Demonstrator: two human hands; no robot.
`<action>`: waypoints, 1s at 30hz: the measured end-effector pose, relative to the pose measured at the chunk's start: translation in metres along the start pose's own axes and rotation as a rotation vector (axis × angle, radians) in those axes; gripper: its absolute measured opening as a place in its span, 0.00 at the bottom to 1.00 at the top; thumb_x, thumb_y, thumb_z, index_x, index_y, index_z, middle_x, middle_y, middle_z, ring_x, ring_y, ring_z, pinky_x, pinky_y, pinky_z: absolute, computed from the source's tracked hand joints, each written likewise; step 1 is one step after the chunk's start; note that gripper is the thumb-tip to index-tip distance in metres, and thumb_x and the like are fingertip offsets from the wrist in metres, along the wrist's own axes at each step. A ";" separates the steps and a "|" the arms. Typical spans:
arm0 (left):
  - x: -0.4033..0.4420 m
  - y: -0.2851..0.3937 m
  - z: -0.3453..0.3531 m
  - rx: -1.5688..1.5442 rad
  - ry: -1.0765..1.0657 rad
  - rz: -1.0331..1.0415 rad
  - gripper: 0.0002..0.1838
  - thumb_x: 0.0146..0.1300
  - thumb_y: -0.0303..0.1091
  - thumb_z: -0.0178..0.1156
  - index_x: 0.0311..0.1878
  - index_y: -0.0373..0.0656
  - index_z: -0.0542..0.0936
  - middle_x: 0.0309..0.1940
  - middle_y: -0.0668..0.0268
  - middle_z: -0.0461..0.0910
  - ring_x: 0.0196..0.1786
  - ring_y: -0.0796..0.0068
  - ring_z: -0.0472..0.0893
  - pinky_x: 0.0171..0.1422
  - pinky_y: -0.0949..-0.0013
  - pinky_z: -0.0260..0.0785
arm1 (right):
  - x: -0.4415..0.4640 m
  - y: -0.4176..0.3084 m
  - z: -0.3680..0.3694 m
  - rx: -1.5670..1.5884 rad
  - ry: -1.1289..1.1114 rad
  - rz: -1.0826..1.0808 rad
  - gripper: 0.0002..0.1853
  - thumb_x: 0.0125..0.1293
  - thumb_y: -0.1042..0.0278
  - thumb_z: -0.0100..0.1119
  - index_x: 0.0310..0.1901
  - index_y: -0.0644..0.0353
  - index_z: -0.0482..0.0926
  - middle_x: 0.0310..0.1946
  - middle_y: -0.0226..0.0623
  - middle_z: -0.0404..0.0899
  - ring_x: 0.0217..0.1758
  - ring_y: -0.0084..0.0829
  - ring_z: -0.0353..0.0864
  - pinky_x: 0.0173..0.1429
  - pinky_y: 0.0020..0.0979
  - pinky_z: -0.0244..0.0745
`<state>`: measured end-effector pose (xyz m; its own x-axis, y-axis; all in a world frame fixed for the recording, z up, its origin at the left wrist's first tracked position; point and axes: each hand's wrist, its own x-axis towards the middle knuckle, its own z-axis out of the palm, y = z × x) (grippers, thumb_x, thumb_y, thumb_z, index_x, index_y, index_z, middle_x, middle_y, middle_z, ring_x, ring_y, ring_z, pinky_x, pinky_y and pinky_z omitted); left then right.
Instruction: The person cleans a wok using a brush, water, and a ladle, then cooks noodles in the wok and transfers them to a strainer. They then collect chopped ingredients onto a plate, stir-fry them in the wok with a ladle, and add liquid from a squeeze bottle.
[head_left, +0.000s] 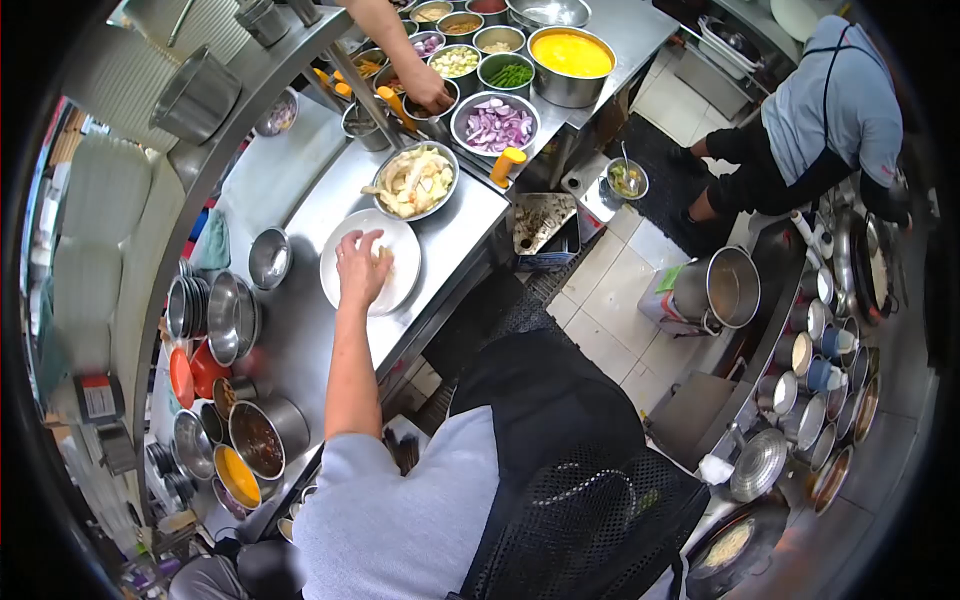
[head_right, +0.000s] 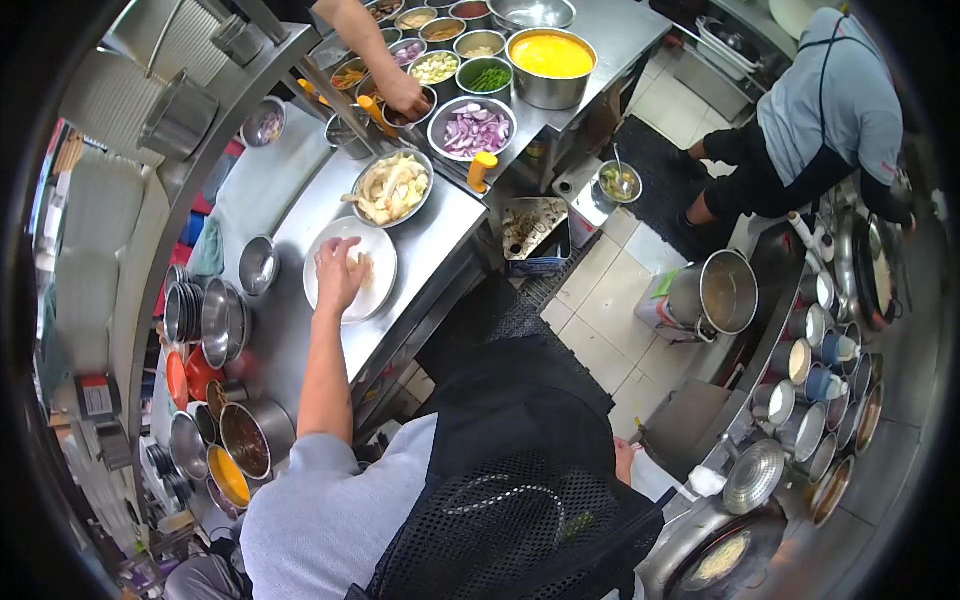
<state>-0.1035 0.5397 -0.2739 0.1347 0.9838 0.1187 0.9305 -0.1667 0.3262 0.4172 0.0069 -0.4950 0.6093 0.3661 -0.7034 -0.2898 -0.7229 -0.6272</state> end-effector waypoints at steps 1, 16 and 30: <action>0.005 0.001 -0.002 -0.028 0.102 0.035 0.28 0.57 0.36 0.75 0.63 0.55 0.83 0.67 0.52 0.71 0.68 0.45 0.72 0.68 0.44 0.71 | -0.003 0.001 0.001 -0.001 0.001 0.005 0.09 0.74 0.63 0.63 0.42 0.60 0.85 0.31 0.27 0.82 0.31 0.21 0.79 0.36 0.28 0.75; 0.173 -0.071 0.050 -0.173 0.064 0.273 0.25 0.71 0.37 0.62 0.67 0.34 0.78 0.65 0.42 0.79 0.65 0.48 0.80 0.69 0.52 0.74 | -0.075 0.031 0.030 0.086 0.043 0.052 0.09 0.70 0.66 0.59 0.32 0.59 0.81 0.21 0.33 0.75 0.21 0.29 0.78 0.23 0.38 0.71; 0.009 0.392 0.088 -0.837 -0.565 1.032 0.07 0.71 0.28 0.69 0.42 0.38 0.79 0.38 0.67 0.78 0.39 0.74 0.75 0.47 0.69 0.71 | -0.222 0.045 0.019 0.202 0.859 -0.036 0.12 0.68 0.65 0.63 0.48 0.59 0.88 0.43 0.48 0.89 0.48 0.45 0.89 0.55 0.42 0.83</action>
<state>0.2922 0.4891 -0.2275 0.9094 0.2642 0.3213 -0.1056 -0.6005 0.7926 0.2551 -0.0953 -0.3735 0.9411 -0.2396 -0.2386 -0.3354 -0.5722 -0.7484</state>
